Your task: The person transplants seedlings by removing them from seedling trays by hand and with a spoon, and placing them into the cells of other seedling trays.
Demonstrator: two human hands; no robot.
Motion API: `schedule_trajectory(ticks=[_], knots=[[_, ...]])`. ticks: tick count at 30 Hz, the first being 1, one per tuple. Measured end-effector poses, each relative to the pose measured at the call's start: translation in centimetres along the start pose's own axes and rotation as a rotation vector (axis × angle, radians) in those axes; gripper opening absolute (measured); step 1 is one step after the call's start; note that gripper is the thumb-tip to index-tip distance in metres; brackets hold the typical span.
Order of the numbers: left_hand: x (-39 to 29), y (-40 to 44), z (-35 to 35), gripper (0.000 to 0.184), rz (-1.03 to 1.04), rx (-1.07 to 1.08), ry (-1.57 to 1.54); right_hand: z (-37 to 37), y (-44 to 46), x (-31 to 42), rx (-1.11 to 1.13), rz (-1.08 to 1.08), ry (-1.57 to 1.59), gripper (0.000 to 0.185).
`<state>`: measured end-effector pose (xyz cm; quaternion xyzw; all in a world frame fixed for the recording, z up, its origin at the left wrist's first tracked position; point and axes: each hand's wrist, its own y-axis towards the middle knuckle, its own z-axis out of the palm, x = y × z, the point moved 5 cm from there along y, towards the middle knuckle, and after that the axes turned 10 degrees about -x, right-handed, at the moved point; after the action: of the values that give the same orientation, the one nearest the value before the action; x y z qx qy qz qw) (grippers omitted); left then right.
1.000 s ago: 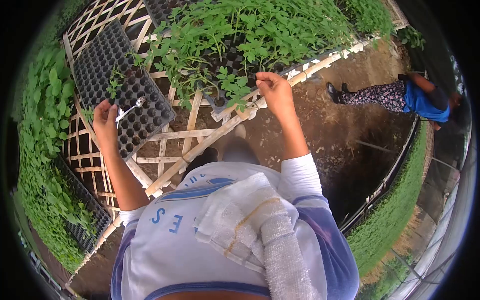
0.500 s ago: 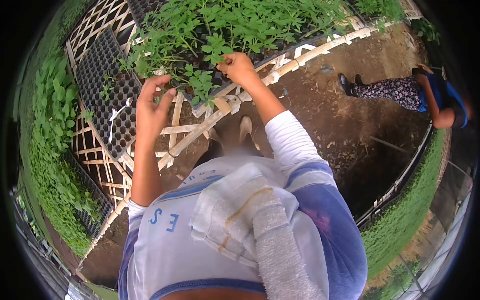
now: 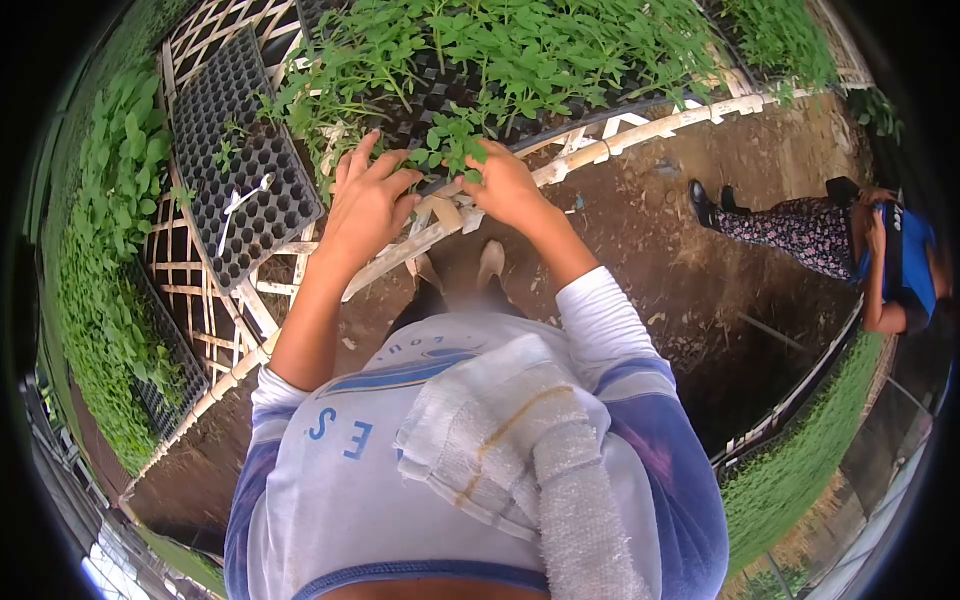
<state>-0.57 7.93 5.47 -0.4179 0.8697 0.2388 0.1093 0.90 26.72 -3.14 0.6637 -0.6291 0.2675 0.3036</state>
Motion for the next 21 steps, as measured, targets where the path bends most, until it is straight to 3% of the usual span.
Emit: schedule_trajectory(ticks=[4,6,9,12,14,16,19,21], knots=[[-1.7,0.5,0.4,0.017,0.071,0.092,0.003,-0.7,0.6,-0.3,-0.036,-0.113,0.072,0.038],[-2.0,1.0,1.1,0.016,0.072,0.098,-0.013,-2.2,0.9,2.4,-0.038,-0.312,-0.155,0.043],[-1.6,1.5,2.7,0.019,0.055,0.173,-0.091,-2.5,0.9,2.2,-0.049,-0.274,-0.121,0.046],[-1.4,1.2,3.2,0.028,0.099,0.049,-0.151,-2.0,1.1,0.9,-0.122,-0.224,-0.096,0.039],[-1.2,0.8,3.2,0.031,0.103,0.092,-0.119,-1.8,1.2,0.9,-0.17,-0.183,-0.075,0.035],[-1.2,0.3,2.8,0.034,0.105,0.133,-0.083,-2.3,2.2,1.4,-0.249,0.034,0.02,0.028],[-0.9,-0.7,3.3,0.037,0.14,0.277,0.006,-1.0,3.9,1.4,-0.127,0.009,-0.113,0.018],[-1.1,-1.1,3.0,0.033,0.191,0.132,-0.046,0.3,5.0,2.0,-0.022,-0.105,-0.345,0.02]])
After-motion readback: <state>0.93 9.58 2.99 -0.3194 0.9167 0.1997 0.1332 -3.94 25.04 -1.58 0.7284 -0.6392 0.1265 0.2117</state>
